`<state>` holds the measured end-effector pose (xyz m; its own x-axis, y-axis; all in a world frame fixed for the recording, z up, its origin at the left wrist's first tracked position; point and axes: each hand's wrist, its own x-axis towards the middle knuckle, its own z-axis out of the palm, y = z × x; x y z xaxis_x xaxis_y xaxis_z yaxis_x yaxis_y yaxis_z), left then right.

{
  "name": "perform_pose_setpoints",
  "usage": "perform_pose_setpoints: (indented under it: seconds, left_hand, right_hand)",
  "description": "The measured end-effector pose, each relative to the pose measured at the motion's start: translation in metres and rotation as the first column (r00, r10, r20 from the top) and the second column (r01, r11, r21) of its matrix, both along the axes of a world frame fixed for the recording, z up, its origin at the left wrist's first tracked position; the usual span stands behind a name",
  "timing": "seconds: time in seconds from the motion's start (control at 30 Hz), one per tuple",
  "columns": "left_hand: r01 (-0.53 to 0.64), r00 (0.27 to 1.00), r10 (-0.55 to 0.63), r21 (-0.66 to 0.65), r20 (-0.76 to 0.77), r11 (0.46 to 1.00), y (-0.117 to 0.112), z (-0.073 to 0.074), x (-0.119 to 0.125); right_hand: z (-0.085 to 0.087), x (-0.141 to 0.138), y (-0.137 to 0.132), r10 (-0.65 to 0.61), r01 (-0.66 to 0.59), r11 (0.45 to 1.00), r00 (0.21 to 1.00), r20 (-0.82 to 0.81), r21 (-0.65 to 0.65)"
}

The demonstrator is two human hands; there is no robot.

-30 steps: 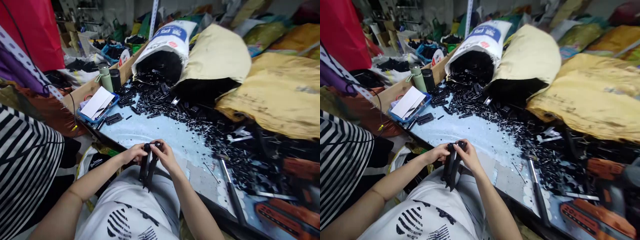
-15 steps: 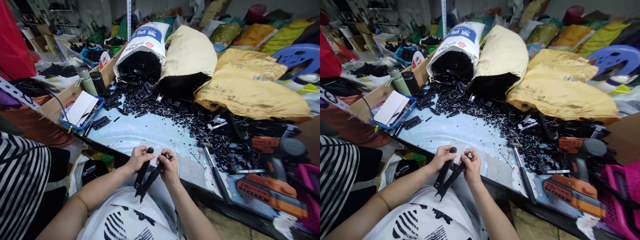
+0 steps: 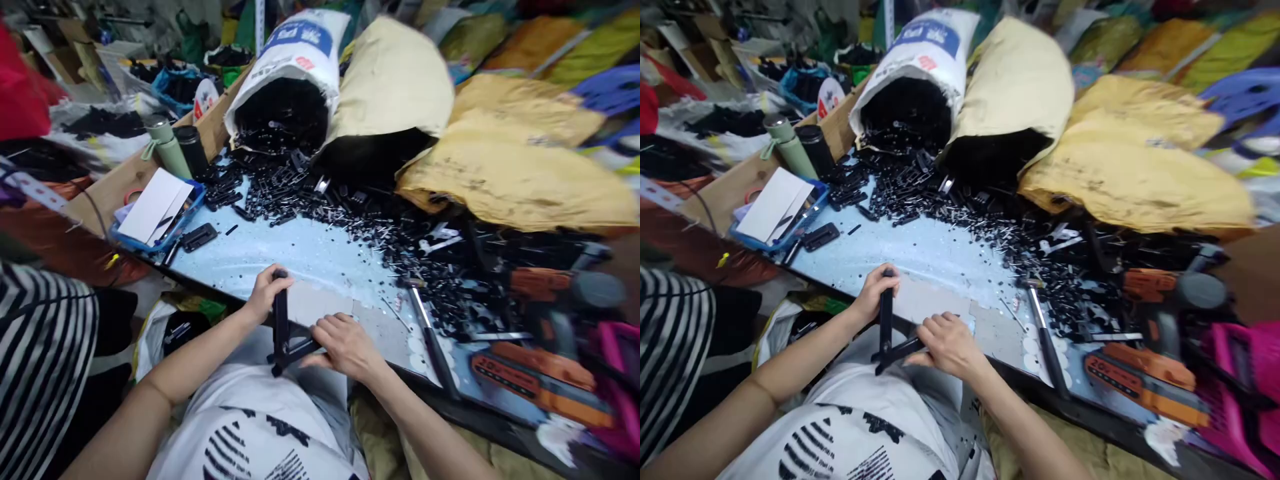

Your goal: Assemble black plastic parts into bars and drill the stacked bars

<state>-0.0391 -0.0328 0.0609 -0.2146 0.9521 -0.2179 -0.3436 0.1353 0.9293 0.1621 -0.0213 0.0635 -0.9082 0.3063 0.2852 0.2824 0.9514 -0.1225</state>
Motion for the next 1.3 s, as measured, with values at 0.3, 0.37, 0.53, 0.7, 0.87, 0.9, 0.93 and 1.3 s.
perform_pose_setpoints:
  seconds: [0.3,0.37,0.53,0.7,0.87,0.9,0.93,1.3]
  left_hand:
    - [-0.050,0.969,0.054,0.022,-0.241,0.999,-0.001,-0.028,-0.021]
    - [-0.077,0.919,0.101,0.077,-0.382,0.994,0.002,-0.028,-0.025]
    - [0.082,0.986,-0.038,0.277,-0.162,0.957,0.081,0.036,-0.075]
    - [-0.407,0.905,0.292,0.426,0.310,0.808,0.172,0.138,-0.153]
    - [0.109,0.919,0.047,0.366,-0.391,0.924,0.146,0.064,-0.075]
    - [0.329,0.793,-0.086,0.306,-0.603,0.893,0.127,0.037,-0.051]
    - [0.510,0.622,-0.172,0.228,-0.764,0.829,0.106,0.012,-0.030]
    - [0.608,-0.107,-0.154,-0.187,-0.982,0.772,0.039,-0.064,0.026]
  right_hand:
    - [-0.011,0.019,0.006,-0.172,0.171,0.982,0.985,0.013,0.082]
    - [-0.018,0.034,0.018,-0.358,0.353,0.929,0.933,0.025,0.109]
    - [-0.045,0.058,0.053,-0.516,0.488,0.840,0.854,0.071,0.238]
    - [-0.063,0.052,0.071,-0.456,0.422,0.845,0.890,0.031,0.330]
    - [-0.070,0.058,0.073,-0.476,0.444,0.854,0.878,0.060,0.273]
    - [-0.071,0.061,0.073,-0.484,0.453,0.853,0.872,0.068,0.258]
    - [-0.071,0.064,0.073,-0.491,0.461,0.853,0.868,0.078,0.244]
    - [-0.071,0.062,0.044,-0.624,0.605,0.781,0.752,0.212,0.152]
